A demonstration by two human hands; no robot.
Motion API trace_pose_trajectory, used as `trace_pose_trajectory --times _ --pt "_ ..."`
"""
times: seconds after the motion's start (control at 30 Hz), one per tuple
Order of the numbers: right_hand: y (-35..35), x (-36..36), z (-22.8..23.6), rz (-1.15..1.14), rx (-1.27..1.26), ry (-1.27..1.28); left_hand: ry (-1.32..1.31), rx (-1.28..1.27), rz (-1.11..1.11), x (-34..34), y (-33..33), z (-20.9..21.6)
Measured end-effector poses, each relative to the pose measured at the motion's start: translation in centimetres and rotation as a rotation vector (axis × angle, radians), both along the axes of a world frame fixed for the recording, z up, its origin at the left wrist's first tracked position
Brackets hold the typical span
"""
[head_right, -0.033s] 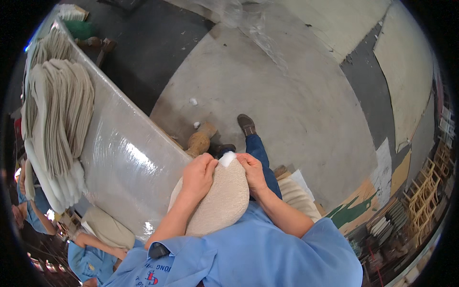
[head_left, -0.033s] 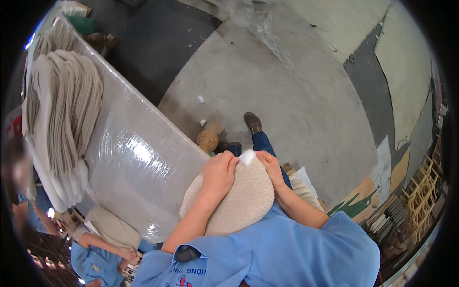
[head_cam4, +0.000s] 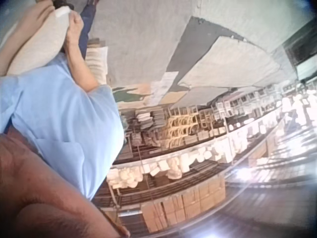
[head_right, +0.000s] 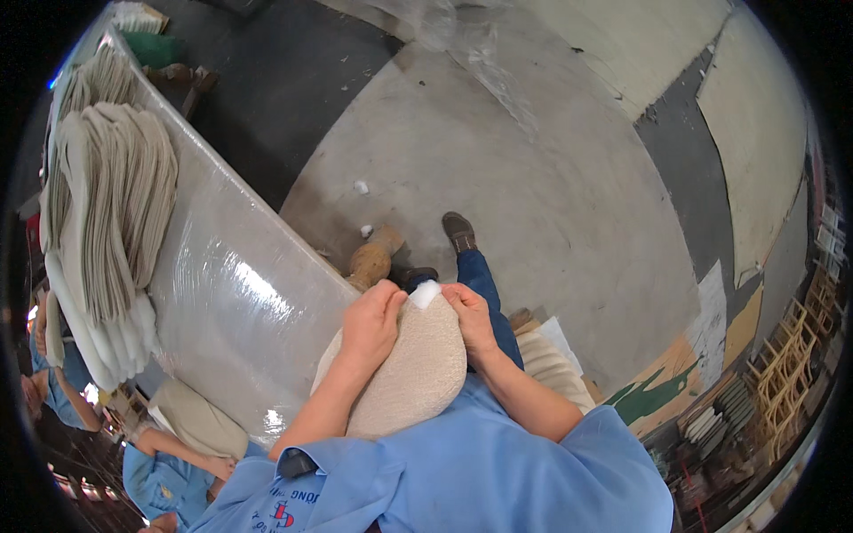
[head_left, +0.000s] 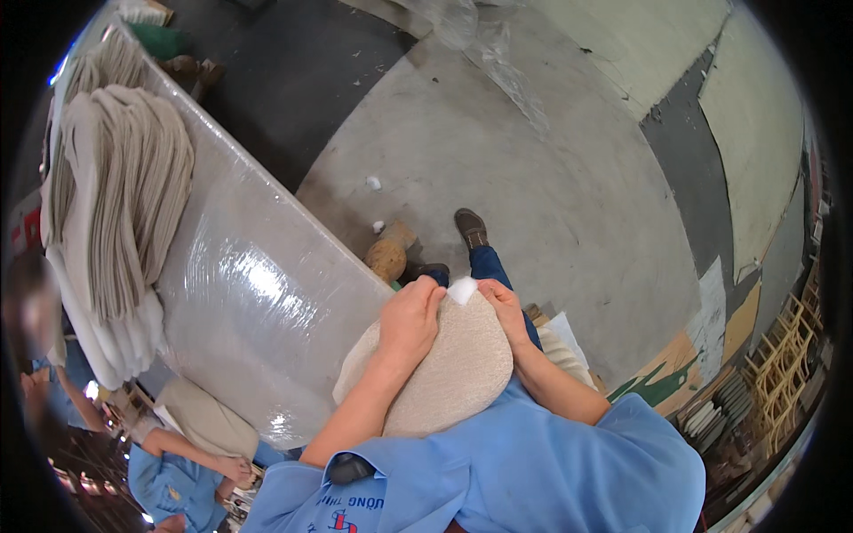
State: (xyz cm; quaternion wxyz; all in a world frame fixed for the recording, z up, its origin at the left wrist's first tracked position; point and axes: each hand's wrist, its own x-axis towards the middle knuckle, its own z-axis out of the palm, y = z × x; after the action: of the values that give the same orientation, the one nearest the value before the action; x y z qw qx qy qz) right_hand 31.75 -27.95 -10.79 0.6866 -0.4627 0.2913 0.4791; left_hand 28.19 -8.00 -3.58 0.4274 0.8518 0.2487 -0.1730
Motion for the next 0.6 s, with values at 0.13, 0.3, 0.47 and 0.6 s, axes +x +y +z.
trace_pose_trajectory --times 0.13,0.3,0.47,0.6 --pt "0.0 0.2 -1.5 0.053 0.031 -0.021 -0.094 0.013 0.102 0.3 -0.9 -1.0" --pt "0.9 0.6 -3.0 -0.035 0.059 0.100 -0.123 0.040 0.117 0.7 -0.6 -2.6" --pt "1.4 1.3 -3.6 -0.047 0.129 0.198 -0.182 -0.026 0.159 -0.1 0.2 -3.8" --pt "0.5 5.2 -1.5 0.333 0.079 0.000 -0.065 -0.368 0.294 -2.5 2.7 0.0"
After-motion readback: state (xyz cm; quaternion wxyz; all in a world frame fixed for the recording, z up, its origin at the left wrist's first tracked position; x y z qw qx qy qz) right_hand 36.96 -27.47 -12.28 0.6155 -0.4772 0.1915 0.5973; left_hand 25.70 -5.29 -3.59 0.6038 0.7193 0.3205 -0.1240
